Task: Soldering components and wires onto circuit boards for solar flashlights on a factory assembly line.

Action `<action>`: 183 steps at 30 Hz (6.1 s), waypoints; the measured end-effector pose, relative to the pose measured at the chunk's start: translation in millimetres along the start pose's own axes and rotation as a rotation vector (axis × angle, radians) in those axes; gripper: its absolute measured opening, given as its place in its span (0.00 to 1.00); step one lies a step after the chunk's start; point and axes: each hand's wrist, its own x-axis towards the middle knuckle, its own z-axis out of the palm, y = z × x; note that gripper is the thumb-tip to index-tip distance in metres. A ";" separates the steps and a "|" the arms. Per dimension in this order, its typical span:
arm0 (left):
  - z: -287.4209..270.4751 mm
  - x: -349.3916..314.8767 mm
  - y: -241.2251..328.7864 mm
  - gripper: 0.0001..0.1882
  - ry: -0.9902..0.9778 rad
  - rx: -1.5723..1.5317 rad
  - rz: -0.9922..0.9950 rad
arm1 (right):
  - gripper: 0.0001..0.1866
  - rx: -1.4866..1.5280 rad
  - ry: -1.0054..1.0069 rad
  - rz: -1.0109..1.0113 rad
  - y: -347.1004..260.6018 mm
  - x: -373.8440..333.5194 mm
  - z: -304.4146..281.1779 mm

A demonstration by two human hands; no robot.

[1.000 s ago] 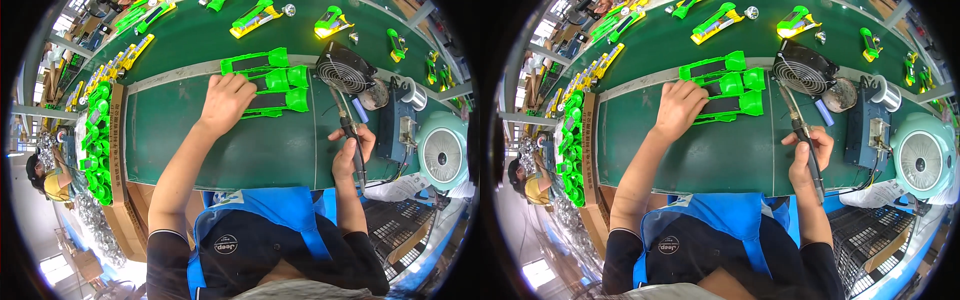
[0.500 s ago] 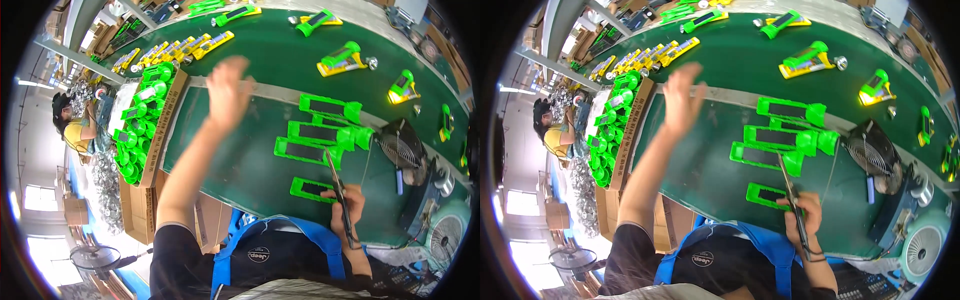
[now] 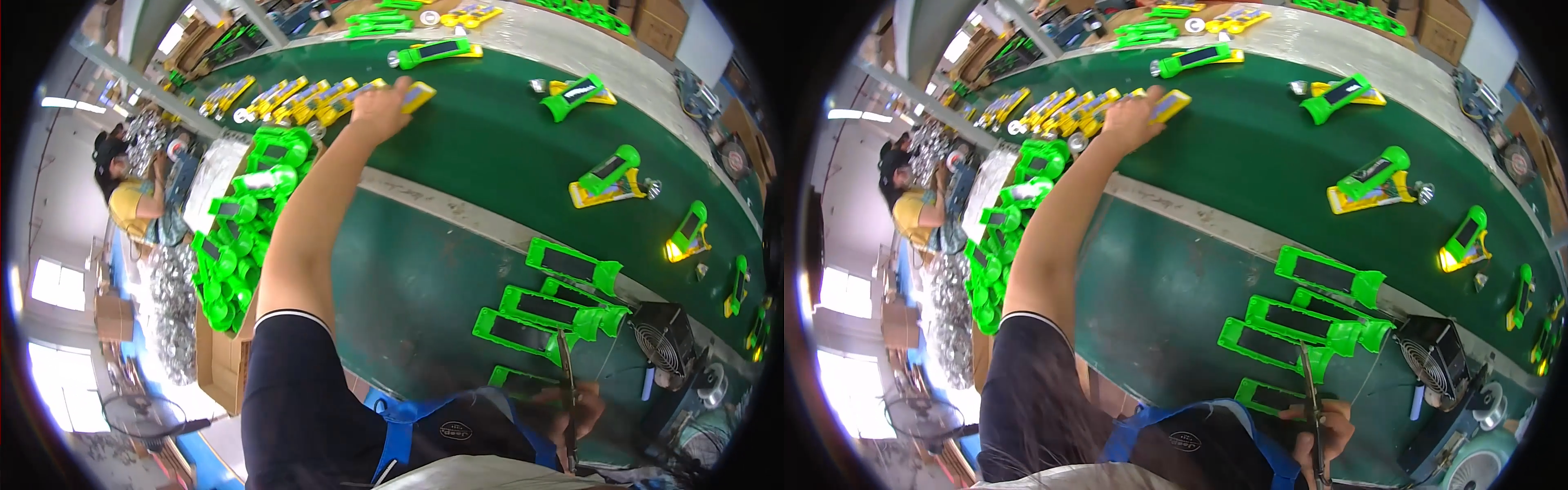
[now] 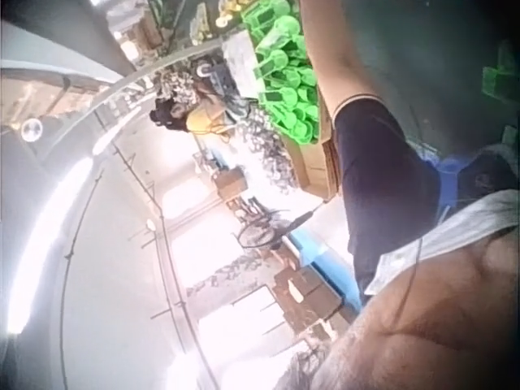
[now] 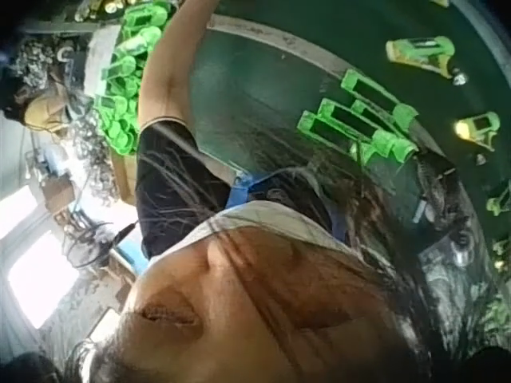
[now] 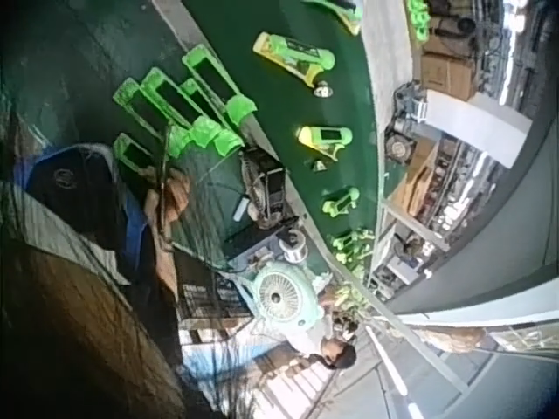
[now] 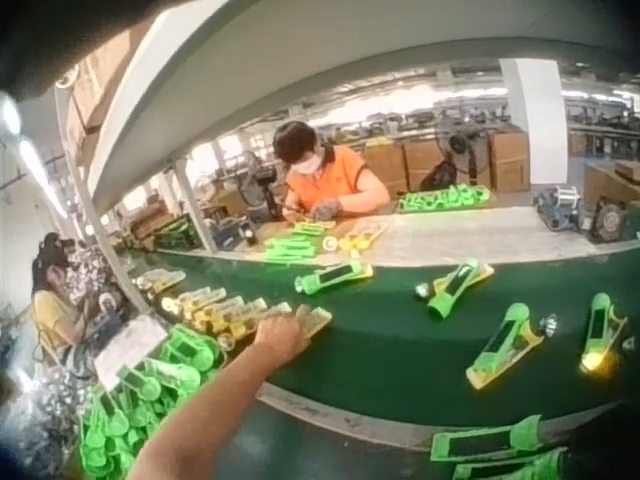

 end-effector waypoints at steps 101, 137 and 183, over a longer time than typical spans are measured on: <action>-68.9 -314.6 254.9 0.07 -0.045 -0.774 0.460 | 0.13 0.287 0.024 0.579 -24.0 -35.8 -42.7; -72.8 -315.7 229.9 0.07 -0.219 -0.858 0.424 | 0.20 0.221 0.142 0.218 -5.1 -2.1 -49.8; -36.2 -253.0 236.1 0.04 -0.013 -0.577 0.860 | 0.12 0.220 -0.149 0.845 -1.1 19.7 -52.2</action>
